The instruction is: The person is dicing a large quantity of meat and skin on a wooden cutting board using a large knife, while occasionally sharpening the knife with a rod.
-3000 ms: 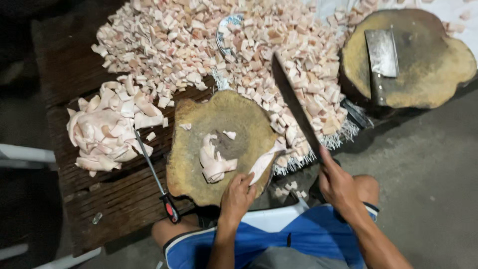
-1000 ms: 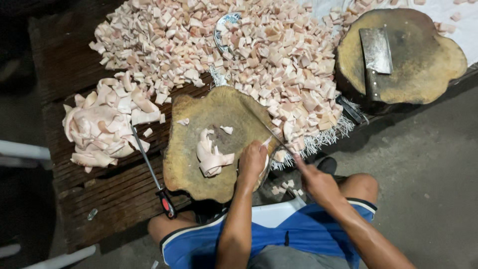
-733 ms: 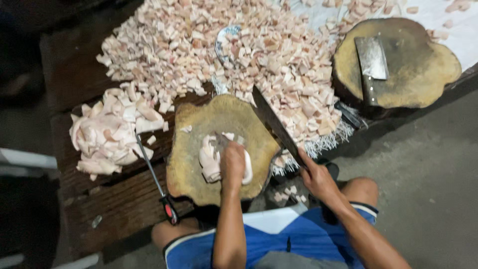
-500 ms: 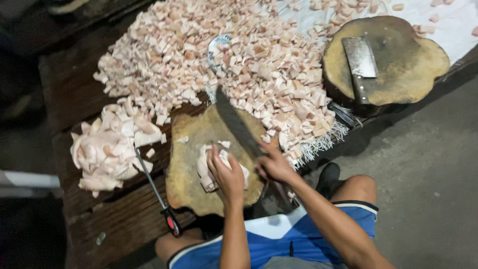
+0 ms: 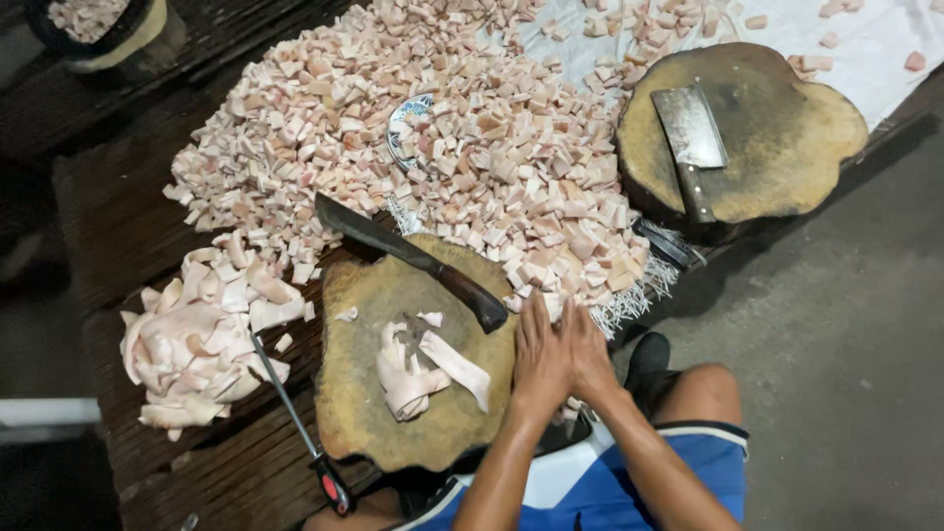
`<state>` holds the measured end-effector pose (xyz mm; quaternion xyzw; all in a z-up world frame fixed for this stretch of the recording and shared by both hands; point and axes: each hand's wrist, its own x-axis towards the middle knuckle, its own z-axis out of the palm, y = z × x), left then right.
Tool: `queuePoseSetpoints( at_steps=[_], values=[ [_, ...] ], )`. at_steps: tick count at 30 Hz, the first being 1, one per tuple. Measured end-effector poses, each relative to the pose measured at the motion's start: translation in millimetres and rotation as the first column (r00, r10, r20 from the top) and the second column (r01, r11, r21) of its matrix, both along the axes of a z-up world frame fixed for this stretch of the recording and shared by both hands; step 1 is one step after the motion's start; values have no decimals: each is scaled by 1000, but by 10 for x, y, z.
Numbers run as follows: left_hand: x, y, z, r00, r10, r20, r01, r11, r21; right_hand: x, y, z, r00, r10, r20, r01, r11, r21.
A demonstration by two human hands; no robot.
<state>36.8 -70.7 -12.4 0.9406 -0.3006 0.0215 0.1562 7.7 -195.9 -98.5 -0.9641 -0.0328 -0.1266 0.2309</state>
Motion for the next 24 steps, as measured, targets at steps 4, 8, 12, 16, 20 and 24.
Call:
queuePoseSetpoints(
  at_steps=[4,8,12,16,20,24],
  values=[
    [492,-133,-104,999,48,-10,-43,960,275,270,151,-240,997,-59,-44,64,993,102],
    [660,-281,-116,996,93,-15,-79,911,405,249,78,-265,982,-179,-59,185,977,104],
    [973,-340,87,967,141,-211,-30,889,456,461,-28,-110,971,-229,73,225,973,52],
    [1254,-405,198,922,145,-359,42,884,466,777,-164,-16,976,-207,66,204,978,44],
    [1634,-549,98,927,194,-320,-76,935,346,1212,-280,-6,986,-145,86,149,988,-37],
    [2007,-456,-95,980,115,-160,-83,978,189,1649,-274,21,965,-213,-152,219,975,23]
  ],
)
